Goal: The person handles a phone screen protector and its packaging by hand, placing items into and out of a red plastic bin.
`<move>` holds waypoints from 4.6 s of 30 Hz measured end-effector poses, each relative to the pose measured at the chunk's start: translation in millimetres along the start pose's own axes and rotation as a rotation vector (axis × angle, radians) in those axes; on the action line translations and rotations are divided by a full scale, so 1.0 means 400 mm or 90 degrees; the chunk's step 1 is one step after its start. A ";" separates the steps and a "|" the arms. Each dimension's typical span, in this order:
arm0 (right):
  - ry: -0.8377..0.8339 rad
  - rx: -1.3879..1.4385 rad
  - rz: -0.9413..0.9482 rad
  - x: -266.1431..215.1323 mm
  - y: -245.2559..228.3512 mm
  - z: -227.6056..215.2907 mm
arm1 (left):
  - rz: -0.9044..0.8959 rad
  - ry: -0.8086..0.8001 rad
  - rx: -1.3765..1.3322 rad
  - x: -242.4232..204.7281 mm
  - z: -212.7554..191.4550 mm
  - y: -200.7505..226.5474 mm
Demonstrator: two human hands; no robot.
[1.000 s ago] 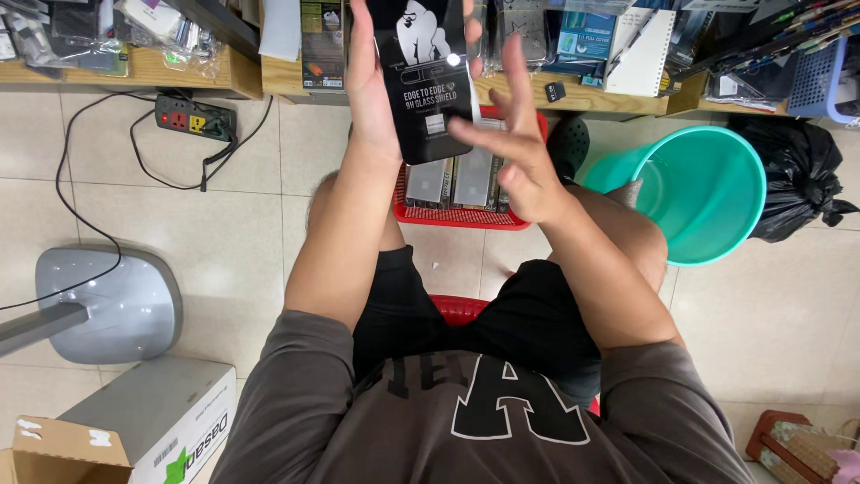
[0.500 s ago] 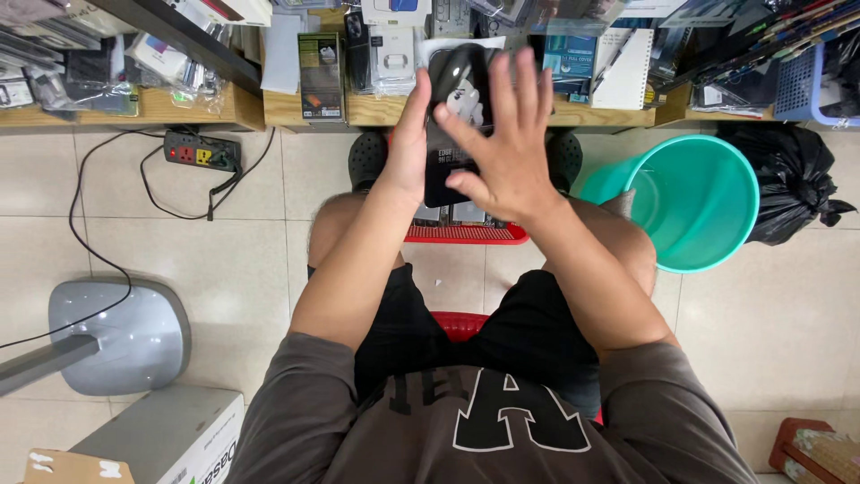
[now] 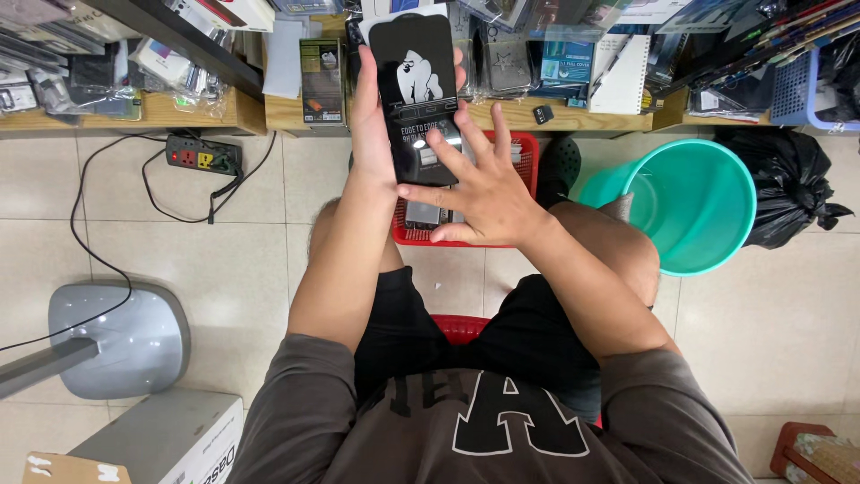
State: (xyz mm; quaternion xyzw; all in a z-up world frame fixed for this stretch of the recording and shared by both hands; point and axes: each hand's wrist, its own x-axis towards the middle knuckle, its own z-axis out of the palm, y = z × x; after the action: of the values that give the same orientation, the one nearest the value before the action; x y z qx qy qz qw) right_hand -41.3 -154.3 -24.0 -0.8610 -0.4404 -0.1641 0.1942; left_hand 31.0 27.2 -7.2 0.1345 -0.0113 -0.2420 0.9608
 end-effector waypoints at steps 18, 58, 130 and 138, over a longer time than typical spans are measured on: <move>0.236 0.135 0.236 -0.026 0.139 -0.082 | -0.165 0.101 0.136 -0.041 0.061 -0.103; 0.147 0.046 0.197 -0.010 0.053 -0.004 | -0.061 0.026 0.061 -0.019 0.043 -0.056; 0.094 0.270 0.029 0.010 0.019 0.036 | 0.035 -0.006 -0.073 -0.002 -0.063 0.030; 0.222 0.350 0.261 0.010 0.021 -0.008 | 0.101 -0.045 0.083 -0.013 0.002 0.004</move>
State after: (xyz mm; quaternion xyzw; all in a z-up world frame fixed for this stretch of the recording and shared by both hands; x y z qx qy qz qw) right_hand -32.6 -157.6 -21.2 -0.8061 -0.2472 -0.1418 0.5187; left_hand 27.1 30.8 -5.6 0.1870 -0.0719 -0.1682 0.9652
